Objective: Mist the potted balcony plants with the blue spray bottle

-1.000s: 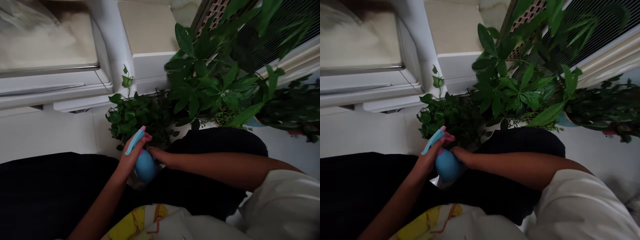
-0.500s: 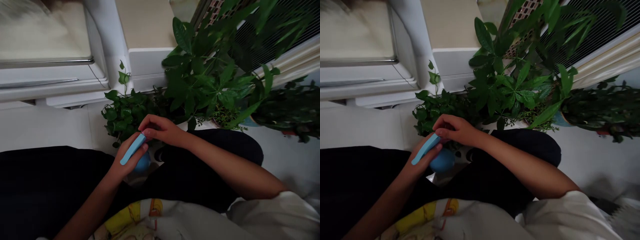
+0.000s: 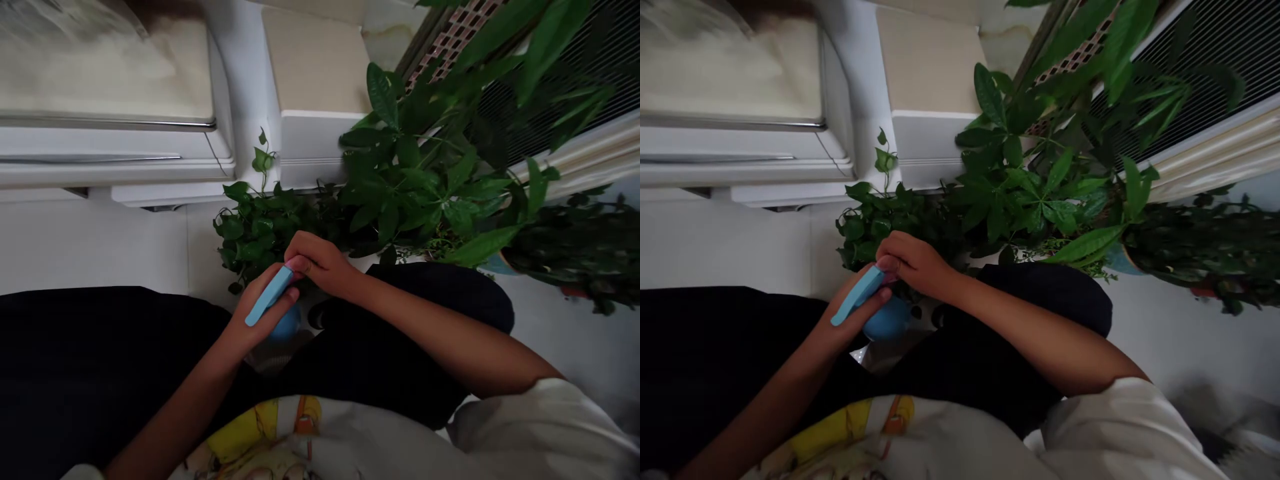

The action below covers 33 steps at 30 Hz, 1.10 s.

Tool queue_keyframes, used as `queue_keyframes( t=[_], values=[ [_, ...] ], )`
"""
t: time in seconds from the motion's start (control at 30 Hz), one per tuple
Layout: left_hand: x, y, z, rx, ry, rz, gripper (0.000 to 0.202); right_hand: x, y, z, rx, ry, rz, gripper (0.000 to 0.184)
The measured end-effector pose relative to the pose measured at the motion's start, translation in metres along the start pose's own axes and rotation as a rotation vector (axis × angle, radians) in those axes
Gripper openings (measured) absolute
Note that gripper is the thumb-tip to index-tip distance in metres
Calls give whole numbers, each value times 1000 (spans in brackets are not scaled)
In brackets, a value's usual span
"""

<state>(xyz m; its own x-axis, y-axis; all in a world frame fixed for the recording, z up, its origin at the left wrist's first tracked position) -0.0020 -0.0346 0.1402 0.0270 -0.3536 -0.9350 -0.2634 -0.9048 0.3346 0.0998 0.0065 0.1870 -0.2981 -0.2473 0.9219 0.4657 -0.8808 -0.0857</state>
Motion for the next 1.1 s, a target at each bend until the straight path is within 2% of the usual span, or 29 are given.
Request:
queue_keyframes(
  t=[0.17, 0.4, 0.6, 0.8, 0.9, 0.97, 1.0, 1.1],
  values=[
    [2, -3, -1, 51, -42, -72, 21, -11, -3, -8, 6, 53, -29, 58],
    [8, -7, 3, 87, -79, -135, 26, -15, -10, -13, 57, 148, -31, 58],
    [21, -8, 9, 65, -183, -154, 30, -31, -13, -20, 94, 110, -161, 60],
    [23, -7, 3, 136, -303, -203, 30, -46, -12, -26, 126, 72, -258, 60],
    [26, -9, 2, 126, -304, -199, 27, -59, -10, -28, 126, 40, -338, 62],
    [29, -11, 8, 68, -276, -182, 27, -68, -8, -29, 87, -58, -383, 64],
    [31, -13, 15, 0, -241, -161, 28, -71, -7, -30, 63, -120, -381, 64],
    [45, -14, 46, -288, -31, -18, 41, -71, -3, -39, 46, -224, -303, 58]
  ],
)
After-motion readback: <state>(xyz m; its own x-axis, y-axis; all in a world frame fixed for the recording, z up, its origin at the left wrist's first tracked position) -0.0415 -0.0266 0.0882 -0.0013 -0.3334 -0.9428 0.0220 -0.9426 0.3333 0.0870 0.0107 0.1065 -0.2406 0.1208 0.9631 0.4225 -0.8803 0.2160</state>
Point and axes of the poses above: each hand's wrist, its own y-axis away from the middle knuckle, its own z-axis out of the back of the hand, x = y × z, the point moved 10 cm from there along -y, towards the middle knuckle
